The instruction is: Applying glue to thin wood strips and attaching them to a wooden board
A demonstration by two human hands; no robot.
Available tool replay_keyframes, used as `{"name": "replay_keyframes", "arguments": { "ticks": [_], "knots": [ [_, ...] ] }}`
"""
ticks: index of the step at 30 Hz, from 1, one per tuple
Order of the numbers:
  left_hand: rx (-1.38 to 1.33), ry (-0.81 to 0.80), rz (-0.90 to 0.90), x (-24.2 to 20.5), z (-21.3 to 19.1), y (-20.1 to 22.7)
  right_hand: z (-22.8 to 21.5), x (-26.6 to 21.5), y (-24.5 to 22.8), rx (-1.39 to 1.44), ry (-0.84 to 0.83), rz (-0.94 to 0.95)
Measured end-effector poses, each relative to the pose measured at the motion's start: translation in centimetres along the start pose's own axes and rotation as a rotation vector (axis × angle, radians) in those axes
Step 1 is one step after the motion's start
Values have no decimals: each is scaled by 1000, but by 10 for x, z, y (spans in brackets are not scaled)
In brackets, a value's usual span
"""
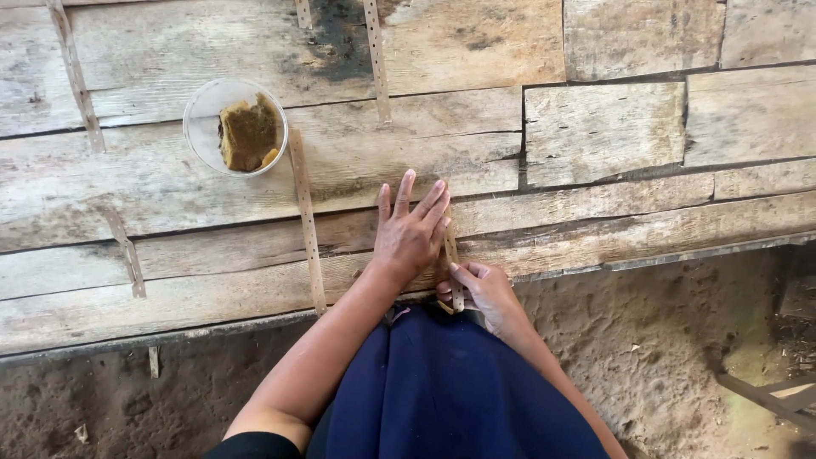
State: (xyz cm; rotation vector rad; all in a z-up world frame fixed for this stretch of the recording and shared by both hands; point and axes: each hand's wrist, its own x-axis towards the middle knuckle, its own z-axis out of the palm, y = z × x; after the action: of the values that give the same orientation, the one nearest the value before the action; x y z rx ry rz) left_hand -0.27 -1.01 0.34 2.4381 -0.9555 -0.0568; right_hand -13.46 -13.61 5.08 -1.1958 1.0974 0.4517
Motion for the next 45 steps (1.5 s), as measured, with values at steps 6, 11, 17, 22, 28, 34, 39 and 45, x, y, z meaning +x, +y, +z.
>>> {"name": "replay_keyframes", "arguments": {
  "ticks": [6,11,17,22,28,34,39,45],
  "knots": [
    [103,160,-3,0,26,0,4,10,10,1,41,-19],
    [122,93,-61,-1,21,5,11,2,-1,-46,62,-5],
    [44,-276,-193,3,-8,15,12,1,-5,-140,95,-17],
    [12,-441,-212,5,-20,16,16,-6,-14,-138,96,1],
    [-8,-509,-157,8,-26,12,20,-8,-21,-169,141,-3],
    [12,-578,-145,11,-34,14,18,-3,-16,-246,144,-21],
    [17,-568,-110,11,-35,14,19,-19,-34,-343,118,-34],
    [25,-543,-85,7,-30,10,29,-23,-57,-979,121,-70]
  ]
}}
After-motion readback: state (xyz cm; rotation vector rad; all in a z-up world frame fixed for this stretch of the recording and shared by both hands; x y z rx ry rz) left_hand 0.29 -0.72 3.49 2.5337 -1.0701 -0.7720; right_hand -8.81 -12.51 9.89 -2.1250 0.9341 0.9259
